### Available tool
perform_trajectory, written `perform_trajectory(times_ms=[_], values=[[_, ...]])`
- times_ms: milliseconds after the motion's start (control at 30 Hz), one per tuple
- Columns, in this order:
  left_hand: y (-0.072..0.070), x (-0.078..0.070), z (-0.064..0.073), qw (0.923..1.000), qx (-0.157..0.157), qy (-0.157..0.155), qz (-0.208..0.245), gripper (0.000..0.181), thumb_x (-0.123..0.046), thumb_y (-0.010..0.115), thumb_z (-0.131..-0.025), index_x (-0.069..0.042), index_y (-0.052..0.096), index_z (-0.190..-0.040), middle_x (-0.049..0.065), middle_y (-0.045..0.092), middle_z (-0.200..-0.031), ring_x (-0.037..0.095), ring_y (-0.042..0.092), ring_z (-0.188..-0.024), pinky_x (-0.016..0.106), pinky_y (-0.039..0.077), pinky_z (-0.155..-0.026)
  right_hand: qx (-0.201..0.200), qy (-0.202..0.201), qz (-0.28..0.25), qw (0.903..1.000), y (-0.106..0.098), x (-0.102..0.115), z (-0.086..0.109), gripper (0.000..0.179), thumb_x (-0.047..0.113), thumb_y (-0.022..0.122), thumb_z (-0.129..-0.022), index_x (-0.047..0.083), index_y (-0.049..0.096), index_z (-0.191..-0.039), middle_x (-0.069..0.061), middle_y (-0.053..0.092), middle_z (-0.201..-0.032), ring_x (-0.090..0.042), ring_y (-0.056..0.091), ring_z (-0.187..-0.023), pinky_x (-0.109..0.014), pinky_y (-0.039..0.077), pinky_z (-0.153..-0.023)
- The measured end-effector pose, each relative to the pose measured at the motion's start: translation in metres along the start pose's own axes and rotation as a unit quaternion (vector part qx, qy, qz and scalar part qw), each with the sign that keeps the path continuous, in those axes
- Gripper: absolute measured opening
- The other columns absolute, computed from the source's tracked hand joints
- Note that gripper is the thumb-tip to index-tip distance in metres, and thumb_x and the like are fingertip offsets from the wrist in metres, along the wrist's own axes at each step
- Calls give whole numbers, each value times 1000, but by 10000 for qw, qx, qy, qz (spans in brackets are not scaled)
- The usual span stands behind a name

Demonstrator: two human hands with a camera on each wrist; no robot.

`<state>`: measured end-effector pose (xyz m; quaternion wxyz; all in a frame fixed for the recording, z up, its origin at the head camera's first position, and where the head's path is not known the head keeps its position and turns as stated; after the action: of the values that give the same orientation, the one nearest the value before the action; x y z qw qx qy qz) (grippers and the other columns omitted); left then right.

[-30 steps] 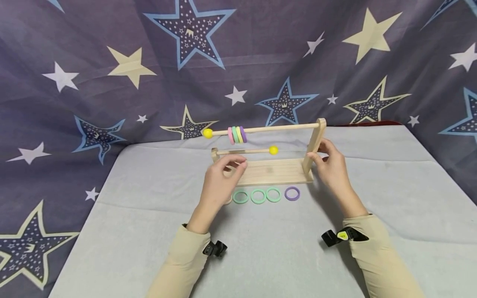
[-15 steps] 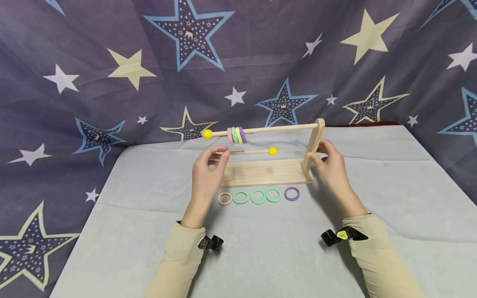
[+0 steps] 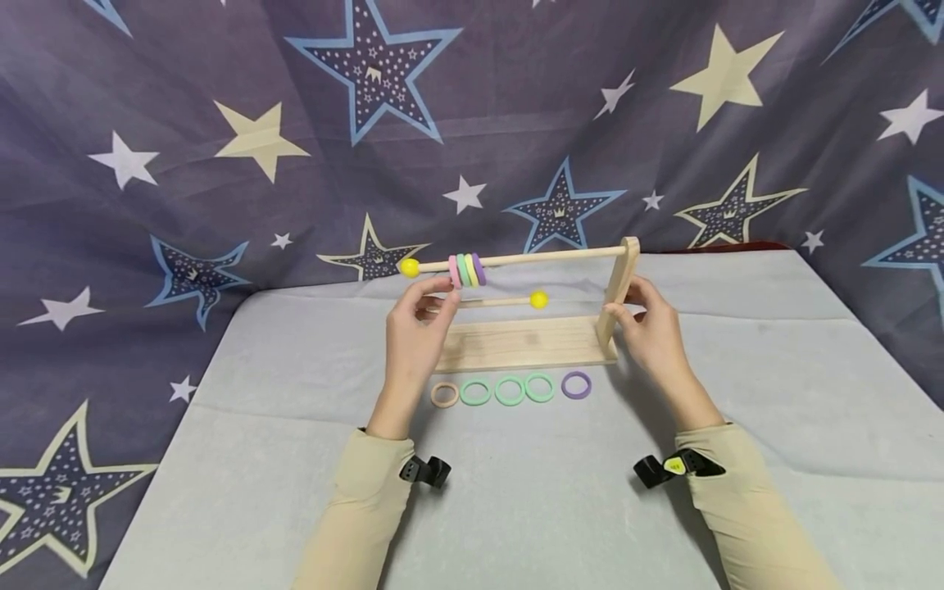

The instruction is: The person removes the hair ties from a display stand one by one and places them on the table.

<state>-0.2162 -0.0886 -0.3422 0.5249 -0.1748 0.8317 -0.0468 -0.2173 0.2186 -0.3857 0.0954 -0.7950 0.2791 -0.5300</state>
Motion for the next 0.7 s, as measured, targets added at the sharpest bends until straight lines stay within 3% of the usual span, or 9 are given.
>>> perform_trajectory(times_ms=[300,700], values=[[5,-1,-2,9994,-157,-163,-270,24,-24,75,-91,-9,73,-108,2,69,-103,17,63,-82,27,50,-72,29,51,-40,10000,1,0,0,44,6,70,-89,-7,55,-129,-26,65,-116,-38,63,-105,-20,41,-72],[7,-3,-5,9980,-228,136,-582,18,-21,72,-93,-7,73,-103,3,69,-99,17,64,-82,30,51,-72,-9,-70,-21,10000,0,0,1,42,4,70,-90,-7,55,-128,-26,65,-115,-38,63,-103,-22,42,-72]])
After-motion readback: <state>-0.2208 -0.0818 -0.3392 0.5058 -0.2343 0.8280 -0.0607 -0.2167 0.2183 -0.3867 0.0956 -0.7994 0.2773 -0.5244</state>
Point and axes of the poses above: each hand's wrist, its own z-axis away from the middle knuckle, its own y-axis out of the palm, x = y × z, the point moved 3 cm from there along -z, towards the middle knuckle
